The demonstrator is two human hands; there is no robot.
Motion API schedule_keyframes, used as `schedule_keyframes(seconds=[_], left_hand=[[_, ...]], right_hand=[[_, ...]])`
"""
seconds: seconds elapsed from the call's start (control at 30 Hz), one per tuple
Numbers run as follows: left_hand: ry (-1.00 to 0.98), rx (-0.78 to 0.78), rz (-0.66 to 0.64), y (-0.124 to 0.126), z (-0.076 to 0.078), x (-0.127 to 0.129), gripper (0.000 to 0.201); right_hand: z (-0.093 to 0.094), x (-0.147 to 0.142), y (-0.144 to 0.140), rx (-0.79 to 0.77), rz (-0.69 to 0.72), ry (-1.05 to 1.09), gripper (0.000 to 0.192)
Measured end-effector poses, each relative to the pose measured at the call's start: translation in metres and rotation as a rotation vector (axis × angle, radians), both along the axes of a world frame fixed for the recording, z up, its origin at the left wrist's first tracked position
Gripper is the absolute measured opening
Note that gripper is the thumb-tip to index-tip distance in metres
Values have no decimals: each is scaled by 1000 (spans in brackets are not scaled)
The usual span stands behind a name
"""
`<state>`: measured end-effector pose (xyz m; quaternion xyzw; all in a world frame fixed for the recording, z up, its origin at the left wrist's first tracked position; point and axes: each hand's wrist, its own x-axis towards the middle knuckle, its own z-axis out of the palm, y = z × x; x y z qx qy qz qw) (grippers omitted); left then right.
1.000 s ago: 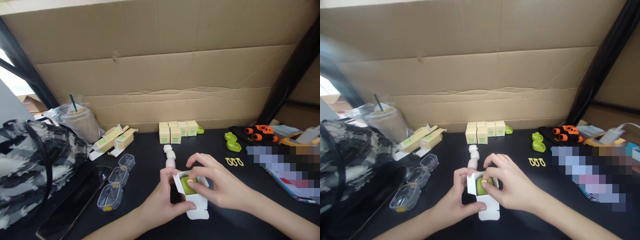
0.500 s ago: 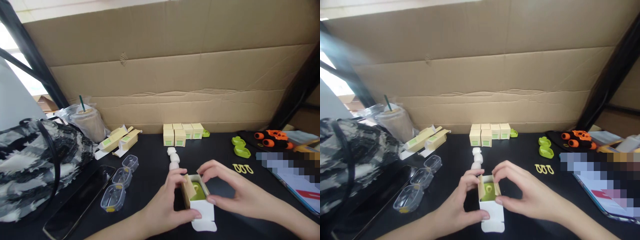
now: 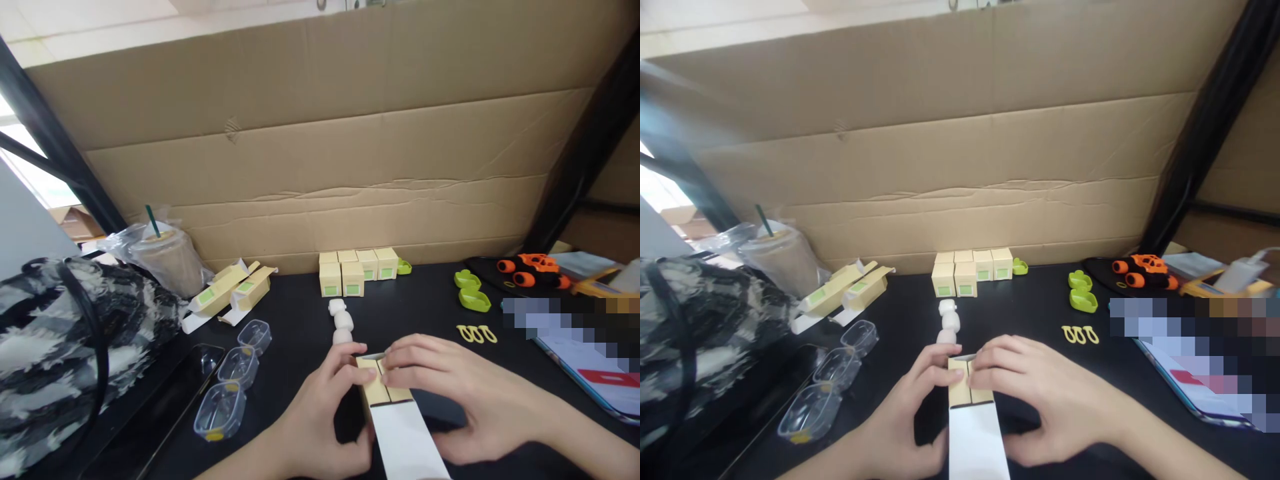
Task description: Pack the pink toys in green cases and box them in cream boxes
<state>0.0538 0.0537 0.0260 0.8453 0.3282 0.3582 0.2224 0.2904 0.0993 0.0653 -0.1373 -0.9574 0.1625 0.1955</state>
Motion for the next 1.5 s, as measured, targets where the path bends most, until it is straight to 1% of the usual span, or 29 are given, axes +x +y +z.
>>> schedule_keyframes(seconds=[0.07, 0.13, 0.23, 0.3, 0.33, 0.37, 0.43, 0.53, 0.63, 0.77, 0.9, 1.0, 1.17, 1.3, 1.5], left_hand=[[8, -3, 16, 0, 0, 0, 52], [22, -29, 38, 0, 2, 1, 41], [4, -81, 53, -1, 5, 1, 27], [-26, -112, 56, -1, 7, 2, 22], [-39, -127, 58, -1, 8, 2, 22], [-50, -143, 58, -1, 7, 2, 23], [-74, -173, 69, -1, 4, 2, 32], [-118, -202, 121, -1, -3, 1, 45], [-155, -234, 132, -2, -9, 1, 46], [-197, -255, 113, -2, -9, 3, 49], [-197, -283, 131, -1, -5, 4, 50], [-179, -284, 116, 0, -5, 3, 50], [-176, -226, 48, 0, -9, 1, 65], [-129, -231, 8, 0, -7, 1, 59], [-109, -236, 40, 0, -3, 2, 55]], right_hand=[[-6, -2, 1, -26, -3, 70, 40], [-15, -3, 1, -62, -24, 161, 39], [-25, -1, -1, -101, -162, 283, 43], [-28, -2, -3, -144, -237, 308, 40], [-28, -3, -3, -176, -247, 314, 37], [-28, -5, -4, -213, -245, 322, 33], [-26, -9, -3, -286, -262, 363, 27], [-25, -15, 0, -410, -314, 404, 23], [-25, -18, 2, -550, -342, 405, 25], [-26, -20, 3, -665, -347, 419, 27], [-28, -21, 2, -698, -345, 451, 27], [-30, -22, 2, -704, -357, 465, 28], [-31, -22, 2, -730, -357, 455, 28], [-30, -23, 1, -753, -351, 472, 27], [-31, -25, 2, -790, -370, 458, 28]])
